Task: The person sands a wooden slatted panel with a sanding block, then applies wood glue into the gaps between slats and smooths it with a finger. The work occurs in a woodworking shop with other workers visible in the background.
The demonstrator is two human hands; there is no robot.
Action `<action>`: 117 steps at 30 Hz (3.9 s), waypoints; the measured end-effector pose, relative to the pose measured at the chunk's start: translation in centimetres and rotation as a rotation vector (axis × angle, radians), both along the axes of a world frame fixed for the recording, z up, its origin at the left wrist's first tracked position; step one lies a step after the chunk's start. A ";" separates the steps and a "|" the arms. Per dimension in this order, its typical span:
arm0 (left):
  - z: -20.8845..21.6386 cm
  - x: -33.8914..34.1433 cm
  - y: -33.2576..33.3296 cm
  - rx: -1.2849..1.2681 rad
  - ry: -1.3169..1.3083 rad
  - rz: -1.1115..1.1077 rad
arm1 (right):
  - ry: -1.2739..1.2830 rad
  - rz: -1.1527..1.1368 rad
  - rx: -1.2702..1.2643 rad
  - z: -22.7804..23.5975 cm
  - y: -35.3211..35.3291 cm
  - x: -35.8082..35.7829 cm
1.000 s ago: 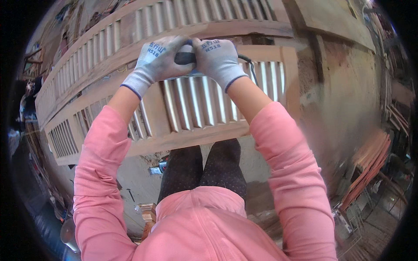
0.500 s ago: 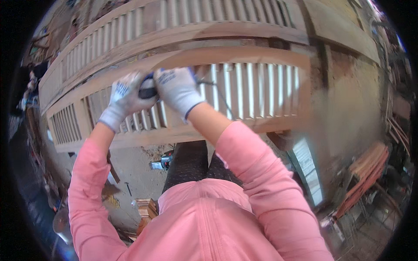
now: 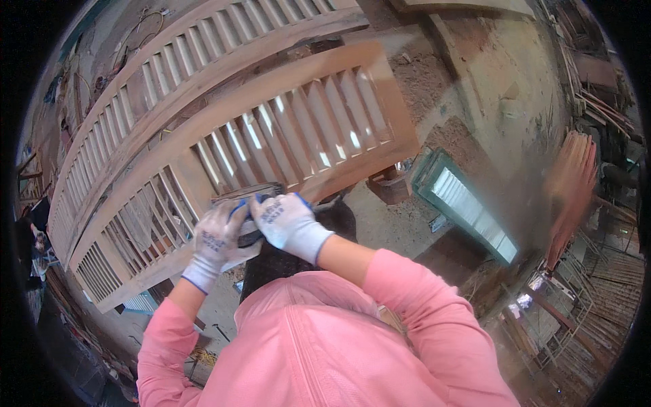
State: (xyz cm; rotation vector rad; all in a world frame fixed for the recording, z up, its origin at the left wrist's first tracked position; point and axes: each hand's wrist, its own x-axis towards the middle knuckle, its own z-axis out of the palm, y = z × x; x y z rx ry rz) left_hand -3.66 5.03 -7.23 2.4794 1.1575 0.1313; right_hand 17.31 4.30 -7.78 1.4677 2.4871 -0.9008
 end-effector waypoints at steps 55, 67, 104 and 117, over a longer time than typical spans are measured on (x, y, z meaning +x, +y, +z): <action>-7.1 11.9 -13.5 -0.511 -1.401 1.551 | 0.555 -1.418 -0.324 -5.0 -2.2 33.3; -15.8 3.1 -19.0 -0.564 -1.629 1.794 | 0.514 -1.218 -0.309 -2.4 15.2 31.0; -17.3 -5.2 -27.2 -0.462 -1.918 2.119 | -0.203 0.323 -0.248 1.9 -1.5 -7.6; -3.1 -14.0 -20.1 0.238 -1.297 1.820 | -0.085 0.387 -0.354 1.5 -5.6 -27.9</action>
